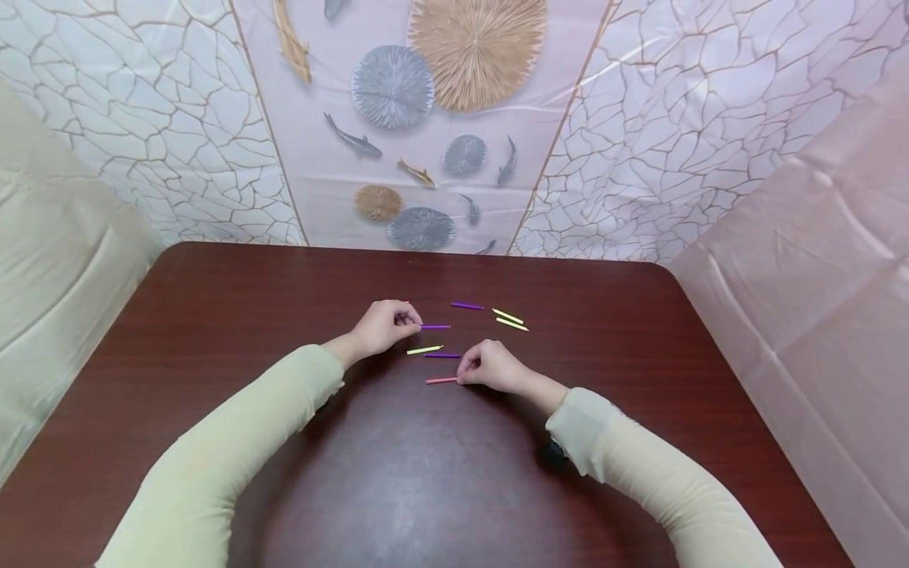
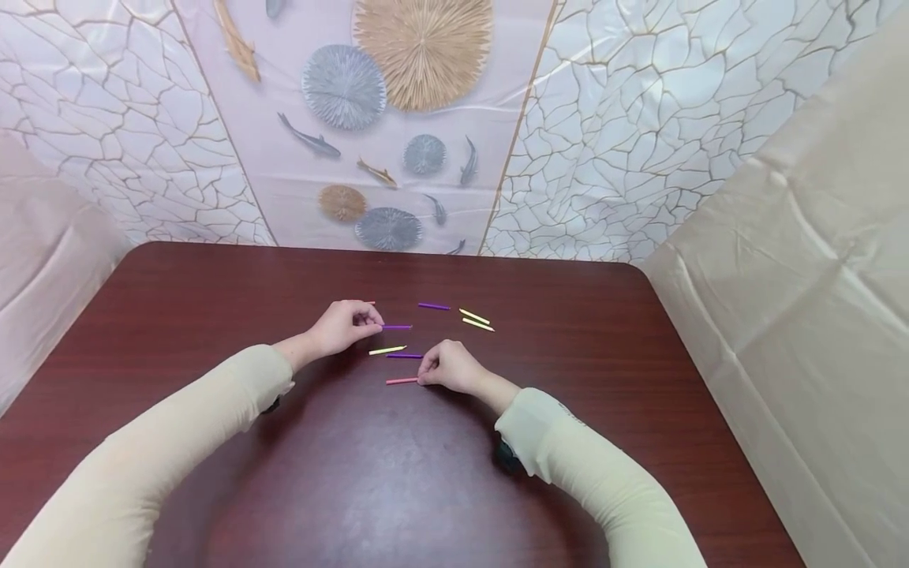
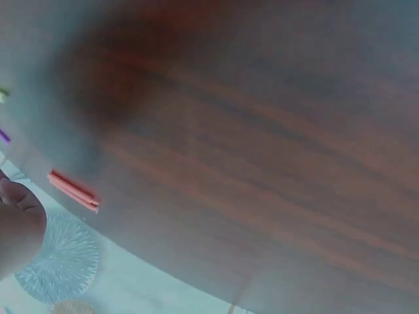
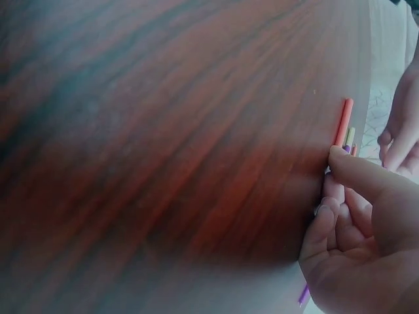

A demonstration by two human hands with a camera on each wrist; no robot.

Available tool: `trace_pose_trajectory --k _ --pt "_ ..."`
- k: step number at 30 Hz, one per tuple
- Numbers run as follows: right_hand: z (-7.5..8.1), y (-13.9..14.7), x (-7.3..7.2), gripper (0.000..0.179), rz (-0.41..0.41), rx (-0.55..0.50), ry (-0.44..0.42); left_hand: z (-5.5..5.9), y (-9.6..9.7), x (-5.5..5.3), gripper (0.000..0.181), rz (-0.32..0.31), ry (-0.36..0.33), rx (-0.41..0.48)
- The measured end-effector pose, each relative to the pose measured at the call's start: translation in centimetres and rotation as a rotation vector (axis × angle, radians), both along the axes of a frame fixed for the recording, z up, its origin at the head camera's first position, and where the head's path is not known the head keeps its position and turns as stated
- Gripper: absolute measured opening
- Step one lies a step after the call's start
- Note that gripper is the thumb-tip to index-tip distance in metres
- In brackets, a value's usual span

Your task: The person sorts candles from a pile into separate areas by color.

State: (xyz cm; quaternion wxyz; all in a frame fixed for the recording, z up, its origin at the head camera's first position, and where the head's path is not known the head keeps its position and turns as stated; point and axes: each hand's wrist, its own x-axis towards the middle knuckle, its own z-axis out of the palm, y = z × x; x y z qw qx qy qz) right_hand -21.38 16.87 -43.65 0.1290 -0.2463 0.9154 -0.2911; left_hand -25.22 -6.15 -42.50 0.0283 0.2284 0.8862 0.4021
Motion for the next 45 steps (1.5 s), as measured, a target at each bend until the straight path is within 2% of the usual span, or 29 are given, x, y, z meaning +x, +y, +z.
trace_pose_trajectory --k 4,10,17,21,24,31,37,41,45 --pt "0.2 0.1 0.1 0.005 -0.004 -0.012 -0.004 0.4 0.9 -1.2 0.006 0.023 -0.024 -0.008" --pt "0.2 0.3 0.3 0.005 -0.005 -0.012 -0.004 0.0 2.7 -2.7 0.006 0.009 0.01 -0.028" --pt "0.4 0.1 0.5 0.004 0.009 -0.029 -0.008 -0.1 4.6 -3.6 0.006 0.023 -0.018 -0.047" --pt "0.3 0.0 0.5 0.004 0.01 -0.034 -0.008 -0.4 5.5 -4.1 0.007 0.029 -0.011 -0.062" --pt "0.3 0.1 0.6 0.004 0.011 -0.036 0.001 -0.6 6.0 -4.2 0.007 0.039 -0.002 -0.092" --pt "0.3 0.3 0.8 0.005 0.016 -0.036 0.0 -1.2 6.6 -4.0 0.009 0.049 -0.078 -0.2" --pt "0.3 0.2 1.0 0.004 0.023 -0.039 0.009 -1.6 6.8 -3.8 0.009 0.106 -0.069 -0.288" --pt "0.5 0.2 0.9 0.004 0.016 -0.032 0.016 -1.6 6.7 -4.0 0.009 0.135 -0.063 -0.293" --pt "0.4 0.4 0.9 0.005 0.008 -0.027 0.013 -1.4 6.2 -3.9 0.01 0.157 -0.049 -0.232"
